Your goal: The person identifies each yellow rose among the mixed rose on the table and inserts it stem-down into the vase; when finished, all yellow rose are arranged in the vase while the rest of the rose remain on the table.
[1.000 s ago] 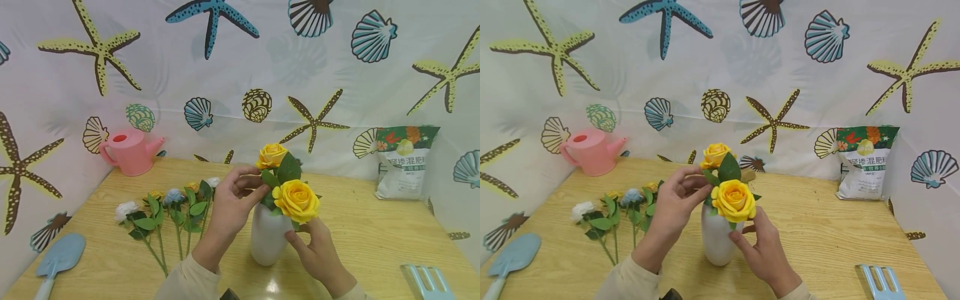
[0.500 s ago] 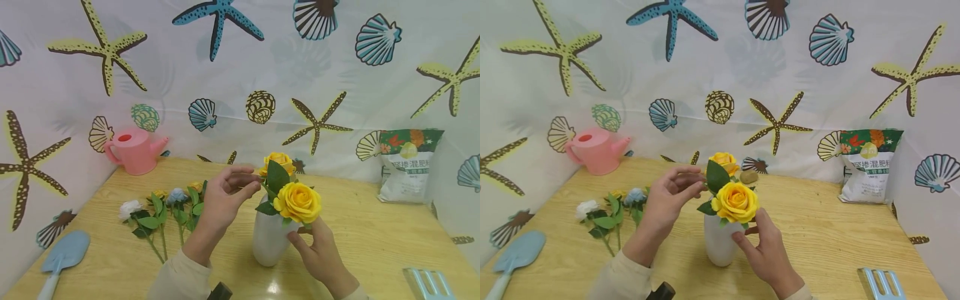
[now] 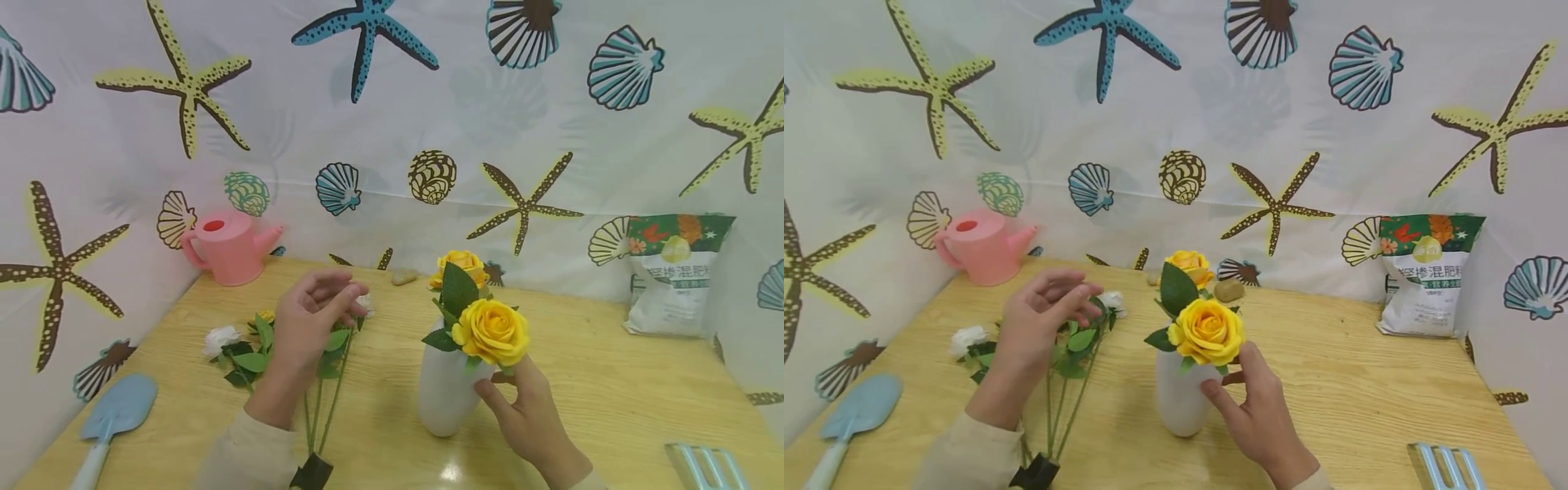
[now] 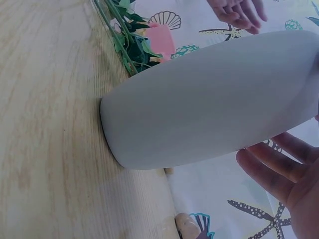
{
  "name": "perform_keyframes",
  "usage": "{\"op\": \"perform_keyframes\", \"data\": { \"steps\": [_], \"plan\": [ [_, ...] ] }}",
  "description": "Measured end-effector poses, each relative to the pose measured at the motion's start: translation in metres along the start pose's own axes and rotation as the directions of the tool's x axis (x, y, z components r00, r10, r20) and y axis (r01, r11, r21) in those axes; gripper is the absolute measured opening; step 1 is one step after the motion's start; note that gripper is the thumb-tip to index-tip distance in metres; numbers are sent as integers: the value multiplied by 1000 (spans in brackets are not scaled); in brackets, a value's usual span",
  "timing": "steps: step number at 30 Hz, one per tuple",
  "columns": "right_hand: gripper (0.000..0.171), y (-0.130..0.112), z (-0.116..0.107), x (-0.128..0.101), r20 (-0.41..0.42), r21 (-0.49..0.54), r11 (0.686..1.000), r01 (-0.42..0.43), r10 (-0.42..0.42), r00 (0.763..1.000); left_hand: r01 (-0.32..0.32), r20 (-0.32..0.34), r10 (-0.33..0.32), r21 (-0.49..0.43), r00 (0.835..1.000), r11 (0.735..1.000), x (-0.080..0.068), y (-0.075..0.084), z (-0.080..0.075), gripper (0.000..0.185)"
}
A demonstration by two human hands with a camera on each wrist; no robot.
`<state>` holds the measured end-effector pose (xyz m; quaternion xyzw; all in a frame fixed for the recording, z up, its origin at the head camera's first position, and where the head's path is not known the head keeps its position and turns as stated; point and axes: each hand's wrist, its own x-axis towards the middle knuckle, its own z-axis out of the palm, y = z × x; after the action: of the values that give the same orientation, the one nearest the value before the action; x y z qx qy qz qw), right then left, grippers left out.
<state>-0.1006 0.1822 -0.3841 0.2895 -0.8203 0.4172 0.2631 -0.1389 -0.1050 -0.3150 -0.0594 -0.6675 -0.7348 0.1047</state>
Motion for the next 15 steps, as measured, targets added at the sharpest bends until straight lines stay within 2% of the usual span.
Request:
{"op": "perform_keyframes", "data": {
  "steps": [2, 5, 7, 9, 12, 15],
  "plan": [
    [52, 0, -1, 0, -2, -1, 1000, -3, 3, 1000, 18, -28, -17, 27, 999, 999, 0, -5, -7, 20],
    [53, 1, -1, 0, -10, -7, 1000, -7, 7, 1000, 55, -57, -48, 127, 997, 990, 0, -16, -19, 20],
    [53, 1, -2, -1, -15, -10, 1000, -6, 5, 1000, 84, -49, -75, 245, 996, 966, -2, -24, -27, 21],
    [53, 1, -2, -1, -14, -12, 1000, 1, -1, 1000, 104, -25, -102, 382, 994, 918, -5, -32, -36, 22],
    [52, 1, -1, -1, -10, -5, 1000, 11, -11, 1000, 106, 13, -139, 573, 990, 812, -13, -42, -49, 26],
    [52, 1, 1, -1, -10, 1, 1000, 13, -13, 1000, 106, 29, -176, 699, 984, 707, -19, -49, -57, 31]
  ]
}}
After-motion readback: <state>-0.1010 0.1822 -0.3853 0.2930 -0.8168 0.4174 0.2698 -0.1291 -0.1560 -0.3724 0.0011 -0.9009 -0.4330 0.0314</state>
